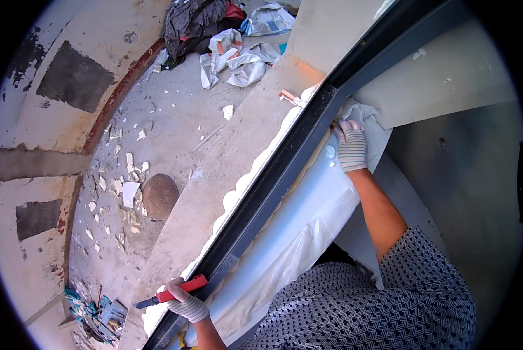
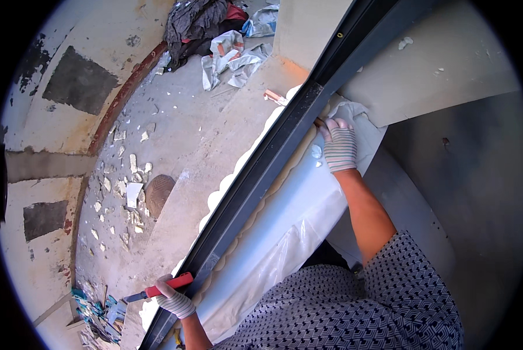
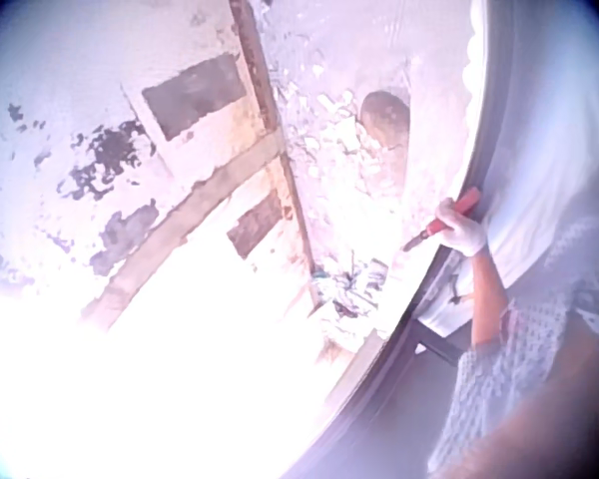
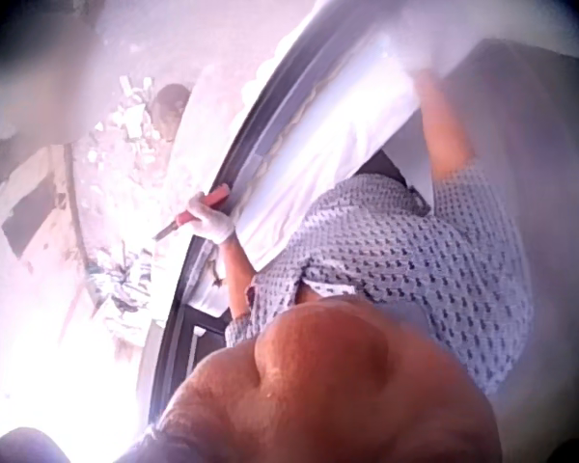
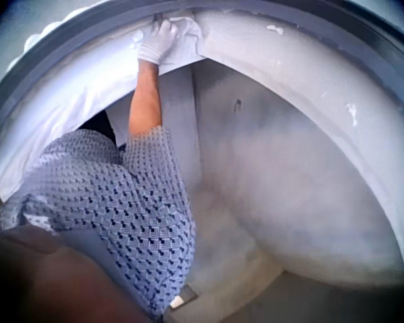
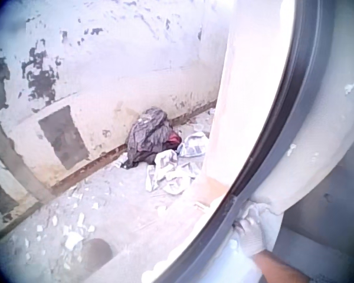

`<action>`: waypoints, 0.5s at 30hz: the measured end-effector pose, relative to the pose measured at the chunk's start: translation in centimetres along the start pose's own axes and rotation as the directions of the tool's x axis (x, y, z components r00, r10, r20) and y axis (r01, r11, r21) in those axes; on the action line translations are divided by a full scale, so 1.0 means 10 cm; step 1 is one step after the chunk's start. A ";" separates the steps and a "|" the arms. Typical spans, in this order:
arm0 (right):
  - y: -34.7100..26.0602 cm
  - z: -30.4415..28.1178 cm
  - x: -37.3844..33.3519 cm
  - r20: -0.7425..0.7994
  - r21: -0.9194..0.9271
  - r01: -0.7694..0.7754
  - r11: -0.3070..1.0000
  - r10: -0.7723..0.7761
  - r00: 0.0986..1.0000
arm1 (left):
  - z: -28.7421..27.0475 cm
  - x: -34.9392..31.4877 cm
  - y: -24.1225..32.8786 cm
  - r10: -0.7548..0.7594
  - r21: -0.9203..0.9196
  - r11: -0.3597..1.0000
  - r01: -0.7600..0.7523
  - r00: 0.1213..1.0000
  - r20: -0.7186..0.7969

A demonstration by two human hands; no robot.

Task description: The person uses a red utility knife to scrape and cut away old sealant and debris from the window frame and sill. They work along the edges of the window, removing material from the wall interface and the sill surface.

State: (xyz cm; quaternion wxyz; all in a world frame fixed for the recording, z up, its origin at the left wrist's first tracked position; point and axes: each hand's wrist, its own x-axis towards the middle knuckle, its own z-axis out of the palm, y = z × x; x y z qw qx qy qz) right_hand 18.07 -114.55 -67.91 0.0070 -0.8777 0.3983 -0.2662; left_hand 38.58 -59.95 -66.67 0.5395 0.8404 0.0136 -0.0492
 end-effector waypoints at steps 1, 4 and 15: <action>0.01 0.00 0.00 -0.006 -0.012 -0.009 1.000 0.009 1.000 | 0.01 -0.01 0.00 0.003 -0.006 1.000 -0.003 1.000 -0.003; 0.05 0.06 0.03 -0.004 -0.015 -0.024 1.000 0.024 1.000 | 0.04 -0.06 0.09 0.039 -0.009 0.999 -0.039 0.999 -0.017; 0.38 -0.03 0.27 0.145 -0.023 0.107 0.994 -0.102 0.984 | 0.08 -0.06 0.11 -0.019 -0.064 0.998 0.019 1.000 0.002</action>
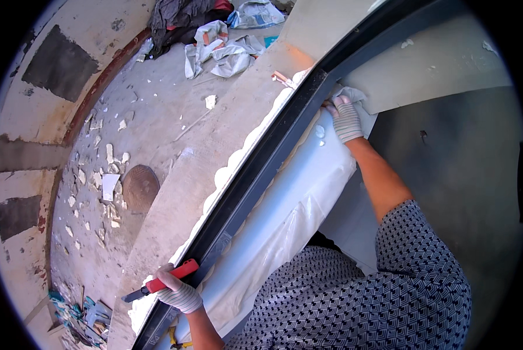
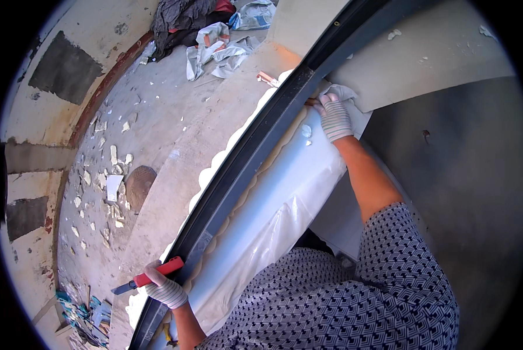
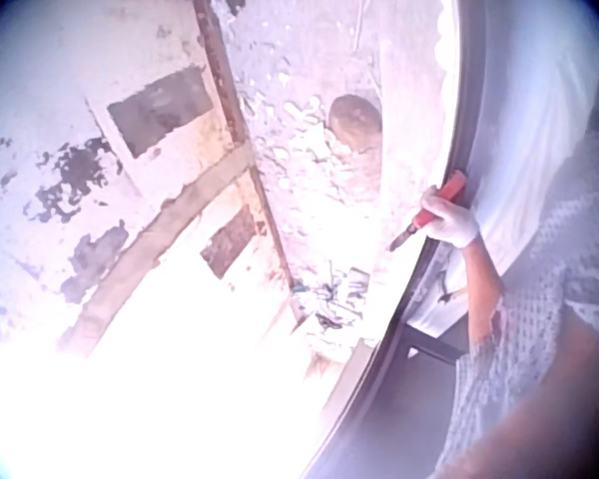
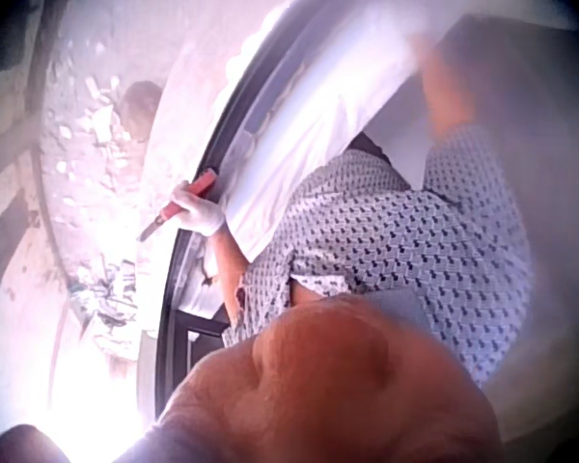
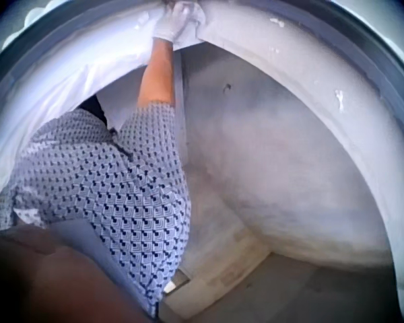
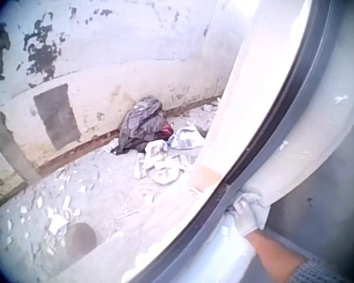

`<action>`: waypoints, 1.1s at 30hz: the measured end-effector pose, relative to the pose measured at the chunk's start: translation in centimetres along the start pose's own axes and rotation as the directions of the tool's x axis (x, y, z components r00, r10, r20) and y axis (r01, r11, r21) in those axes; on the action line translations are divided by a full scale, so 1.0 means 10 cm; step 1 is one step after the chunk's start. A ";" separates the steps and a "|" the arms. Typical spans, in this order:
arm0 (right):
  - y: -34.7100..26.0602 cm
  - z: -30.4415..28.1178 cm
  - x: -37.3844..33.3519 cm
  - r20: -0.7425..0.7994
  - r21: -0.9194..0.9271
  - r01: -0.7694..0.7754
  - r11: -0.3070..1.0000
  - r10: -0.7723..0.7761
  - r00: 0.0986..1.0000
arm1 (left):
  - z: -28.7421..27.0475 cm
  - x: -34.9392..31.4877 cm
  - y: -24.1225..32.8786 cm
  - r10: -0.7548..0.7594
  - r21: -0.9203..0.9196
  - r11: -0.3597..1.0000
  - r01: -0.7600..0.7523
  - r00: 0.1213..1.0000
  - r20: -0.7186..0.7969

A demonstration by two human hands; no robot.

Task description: The person uses a red utility knife to scrape and cut away old sealant and debris from the window frame and sill. They work along the edges of the window, removing material from the wall interface and the sill surface.

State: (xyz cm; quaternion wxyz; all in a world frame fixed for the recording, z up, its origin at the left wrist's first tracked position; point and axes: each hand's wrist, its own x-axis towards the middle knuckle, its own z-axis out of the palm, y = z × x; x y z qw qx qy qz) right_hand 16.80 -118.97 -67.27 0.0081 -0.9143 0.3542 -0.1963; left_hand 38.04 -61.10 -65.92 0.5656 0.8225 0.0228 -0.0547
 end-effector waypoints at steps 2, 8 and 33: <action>0.05 -0.01 0.01 0.029 -0.009 -0.014 1.000 0.015 0.999 | 0.00 -0.01 0.00 0.017 0.027 1.000 -0.017 1.000 -0.003; -0.10 -0.08 0.08 0.070 -0.100 -0.089 0.991 0.096 0.993 | 0.08 0.00 0.11 -0.006 0.033 0.999 0.007 0.999 -0.032; -0.49 -0.47 -0.08 0.412 -0.218 -0.073 0.973 0.159 0.897 | 0.05 0.03 0.03 -0.023 0.067 0.997 0.028 0.997 -0.071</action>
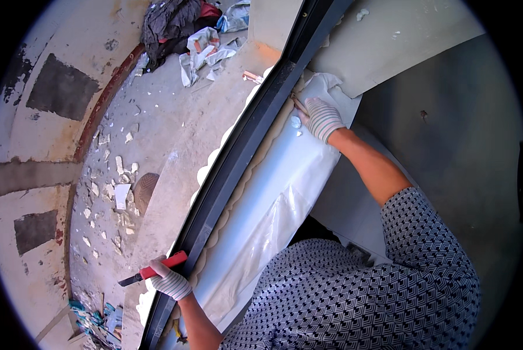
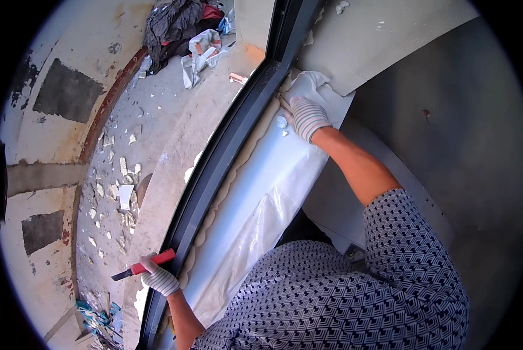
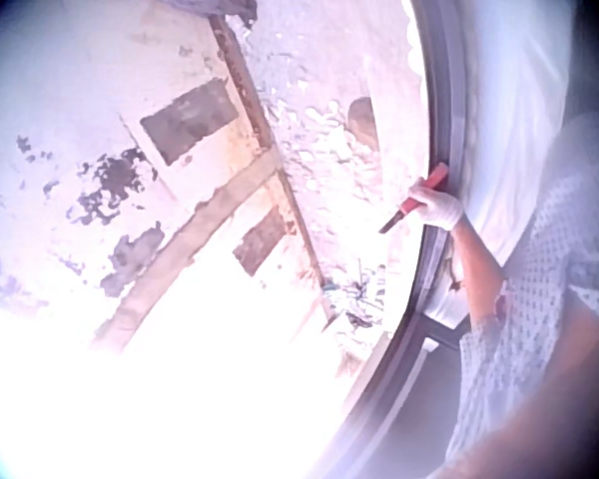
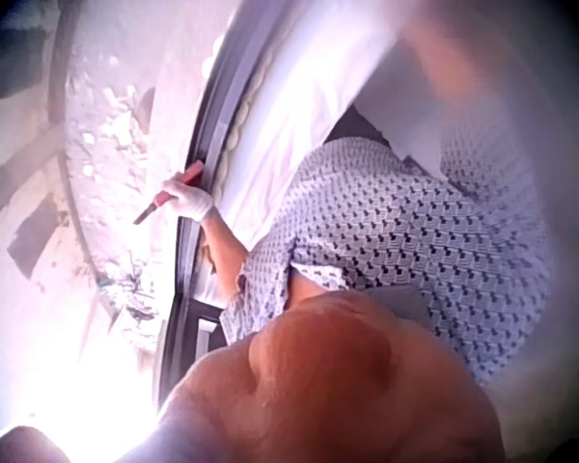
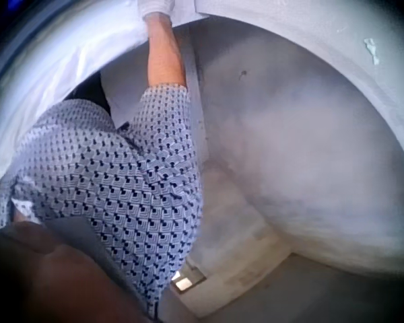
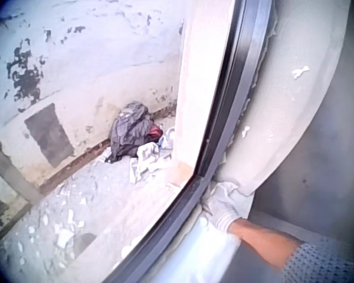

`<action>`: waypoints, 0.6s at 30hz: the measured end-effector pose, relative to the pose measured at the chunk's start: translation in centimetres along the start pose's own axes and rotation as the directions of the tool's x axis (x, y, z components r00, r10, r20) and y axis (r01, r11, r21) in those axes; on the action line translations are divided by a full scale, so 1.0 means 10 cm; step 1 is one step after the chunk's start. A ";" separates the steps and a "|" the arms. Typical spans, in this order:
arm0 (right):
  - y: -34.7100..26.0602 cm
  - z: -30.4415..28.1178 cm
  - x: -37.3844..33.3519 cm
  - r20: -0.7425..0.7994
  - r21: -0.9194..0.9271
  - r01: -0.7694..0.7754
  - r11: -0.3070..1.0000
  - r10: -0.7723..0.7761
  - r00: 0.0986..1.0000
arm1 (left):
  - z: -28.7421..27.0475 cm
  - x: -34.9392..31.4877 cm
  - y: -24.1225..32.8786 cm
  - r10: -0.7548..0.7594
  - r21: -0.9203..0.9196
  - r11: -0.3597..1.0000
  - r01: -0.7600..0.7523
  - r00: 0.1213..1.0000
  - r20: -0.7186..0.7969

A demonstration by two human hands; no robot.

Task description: The person uses a red utility knife to scrape and cut away old sealant and debris from the window frame and sill. They work along the edges of the window, removing material from the wall interface and the sill surface.

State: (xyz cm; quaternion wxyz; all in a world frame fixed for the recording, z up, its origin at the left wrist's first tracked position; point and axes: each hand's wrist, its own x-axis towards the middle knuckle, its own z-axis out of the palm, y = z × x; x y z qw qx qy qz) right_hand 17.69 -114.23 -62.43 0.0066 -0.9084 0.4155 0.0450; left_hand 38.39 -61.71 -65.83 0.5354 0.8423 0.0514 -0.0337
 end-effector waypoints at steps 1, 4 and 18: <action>-0.02 -0.06 -0.08 0.014 0.005 -0.047 0.999 0.047 0.999 | 0.00 0.00 0.02 -0.003 -0.004 1.000 0.003 1.000 0.001; 0.23 -0.03 -0.39 -0.069 -0.019 -0.073 0.997 0.072 0.995 | -0.01 0.02 0.02 0.013 0.024 1.000 -0.013 1.000 0.008; 0.22 -1.02 -0.55 -0.342 0.228 -0.038 0.973 0.116 0.933 | -0.01 -0.02 0.14 0.002 0.017 1.000 -0.003 0.999 0.048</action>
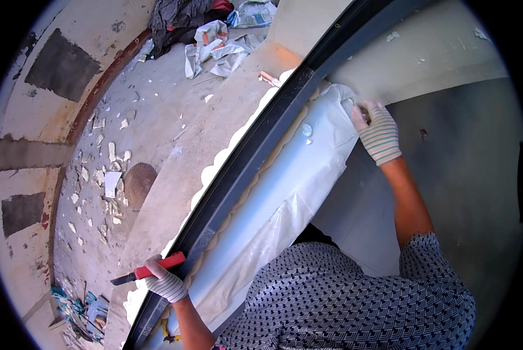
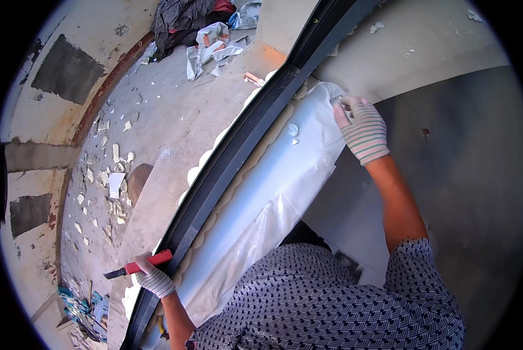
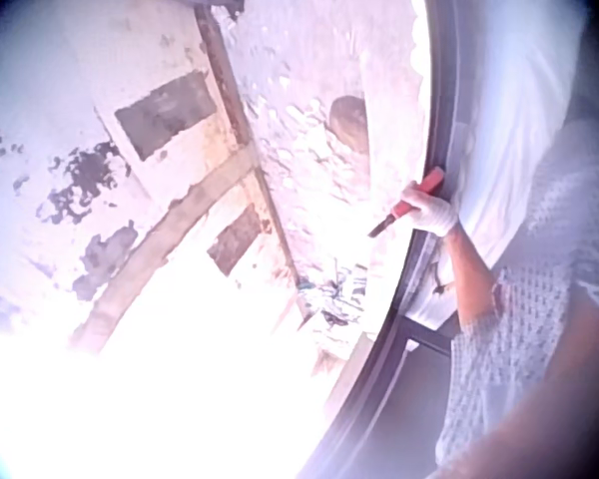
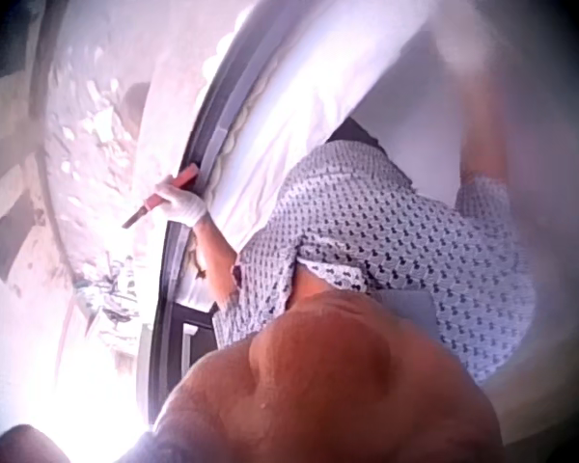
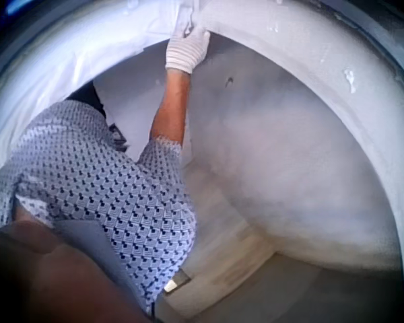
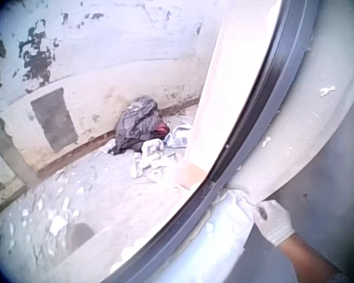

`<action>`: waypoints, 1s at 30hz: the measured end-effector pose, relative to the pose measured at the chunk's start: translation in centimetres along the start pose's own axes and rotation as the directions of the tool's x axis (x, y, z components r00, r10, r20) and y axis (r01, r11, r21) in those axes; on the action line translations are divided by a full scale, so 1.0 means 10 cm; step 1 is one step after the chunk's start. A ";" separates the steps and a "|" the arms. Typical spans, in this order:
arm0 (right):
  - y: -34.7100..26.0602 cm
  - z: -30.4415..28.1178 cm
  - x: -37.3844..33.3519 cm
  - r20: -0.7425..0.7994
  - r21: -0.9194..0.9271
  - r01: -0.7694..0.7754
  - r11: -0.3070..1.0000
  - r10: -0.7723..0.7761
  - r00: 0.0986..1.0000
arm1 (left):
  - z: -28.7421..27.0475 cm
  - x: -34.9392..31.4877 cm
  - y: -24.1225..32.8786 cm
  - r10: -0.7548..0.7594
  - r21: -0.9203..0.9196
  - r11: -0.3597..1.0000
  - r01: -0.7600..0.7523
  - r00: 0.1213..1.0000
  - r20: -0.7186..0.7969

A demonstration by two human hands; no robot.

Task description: The person uses a red utility knife to scrape and cut away old sealant and debris from the window frame and sill. They work along the edges of the window, removing material from the wall interface and the sill surface.

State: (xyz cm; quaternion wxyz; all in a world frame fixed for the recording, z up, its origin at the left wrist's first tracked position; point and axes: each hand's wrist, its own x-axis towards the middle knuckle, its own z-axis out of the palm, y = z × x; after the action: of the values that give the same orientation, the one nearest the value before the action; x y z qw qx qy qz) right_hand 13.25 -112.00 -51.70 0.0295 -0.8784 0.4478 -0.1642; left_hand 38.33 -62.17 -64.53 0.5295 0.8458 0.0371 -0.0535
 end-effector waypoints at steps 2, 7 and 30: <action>-0.60 0.25 0.44 -0.046 0.072 0.217 0.973 -0.214 0.976 | -0.02 0.01 -0.05 0.000 -0.027 1.000 0.000 1.000 0.008; -1.32 0.98 1.44 0.309 -0.240 0.378 0.894 -0.299 0.903 | -0.05 0.04 -0.12 0.033 -0.045 0.999 -0.030 0.998 0.062; -1.48 1.43 1.85 0.720 -0.192 0.643 0.741 -0.338 0.606 | -0.01 0.00 0.06 0.111 -0.095 0.989 -0.116 0.992 -0.065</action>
State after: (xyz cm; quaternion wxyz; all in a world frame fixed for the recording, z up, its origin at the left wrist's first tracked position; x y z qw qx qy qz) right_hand 39.37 -119.25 -57.44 -0.0627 -0.9518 0.1667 0.2496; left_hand 38.40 -62.38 -63.97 0.5717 0.8204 0.0073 0.0038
